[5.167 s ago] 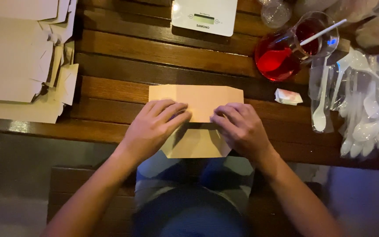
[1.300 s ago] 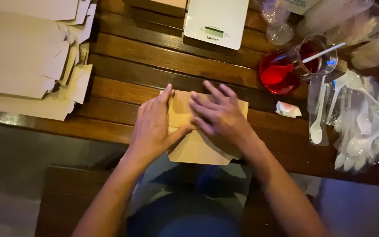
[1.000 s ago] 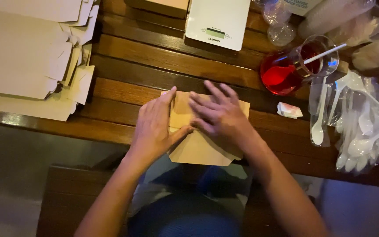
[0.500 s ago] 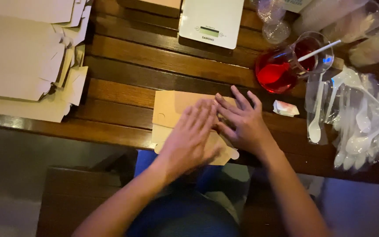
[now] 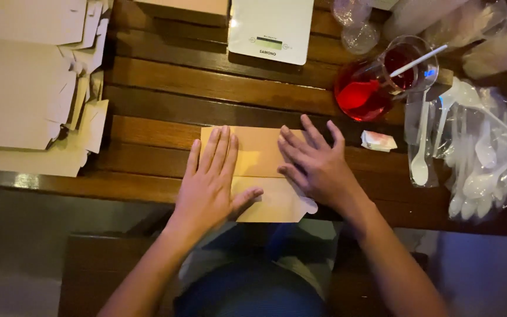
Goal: Assembling small cardboard boxes by folding along pre-scored lines and tucking in tabs.
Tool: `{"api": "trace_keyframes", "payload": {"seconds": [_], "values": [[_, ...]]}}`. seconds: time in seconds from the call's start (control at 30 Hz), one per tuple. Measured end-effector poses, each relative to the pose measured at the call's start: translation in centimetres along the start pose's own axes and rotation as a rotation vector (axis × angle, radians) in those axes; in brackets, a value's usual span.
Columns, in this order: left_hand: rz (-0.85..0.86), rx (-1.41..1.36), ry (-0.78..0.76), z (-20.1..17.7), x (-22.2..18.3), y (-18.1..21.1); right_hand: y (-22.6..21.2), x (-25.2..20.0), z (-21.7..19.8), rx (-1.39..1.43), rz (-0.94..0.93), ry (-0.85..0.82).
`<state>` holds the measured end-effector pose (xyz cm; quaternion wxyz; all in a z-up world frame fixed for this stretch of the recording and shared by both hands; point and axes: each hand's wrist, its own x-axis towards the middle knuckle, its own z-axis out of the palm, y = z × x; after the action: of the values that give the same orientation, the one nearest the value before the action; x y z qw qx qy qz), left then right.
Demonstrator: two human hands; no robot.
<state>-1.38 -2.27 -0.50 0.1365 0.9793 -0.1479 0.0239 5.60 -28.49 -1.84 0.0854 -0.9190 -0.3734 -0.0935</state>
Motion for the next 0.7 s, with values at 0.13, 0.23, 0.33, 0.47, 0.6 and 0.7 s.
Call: {"api": "trace_keyframes", "payload": {"seconds": [0.13,0.23,0.33,0.47,0.6,0.7], "values": [[-0.009,0.001,-0.029,-0.2,0.0,0.3,-2.6,2.5,-0.1,-0.030,-0.075,-0.017],[-0.011,0.037,-0.021,-0.2,0.0,0.4,-4.2,4.7,0.8,0.065,-0.099,-0.064],[-0.038,0.050,-0.009,-0.3,0.1,0.5,-4.3,5.4,0.6,0.018,-0.144,0.025],[-0.040,-0.009,-0.017,0.0,-0.1,0.3,-1.4,2.1,0.1,0.009,-0.063,-0.039],[-0.043,-0.019,0.007,-0.1,0.0,0.3,1.6,-1.6,-0.9,0.077,0.113,-0.071],[-0.041,-0.006,-0.013,-0.3,0.1,0.2,1.2,-1.8,-1.2,0.012,0.126,-0.045]]}}
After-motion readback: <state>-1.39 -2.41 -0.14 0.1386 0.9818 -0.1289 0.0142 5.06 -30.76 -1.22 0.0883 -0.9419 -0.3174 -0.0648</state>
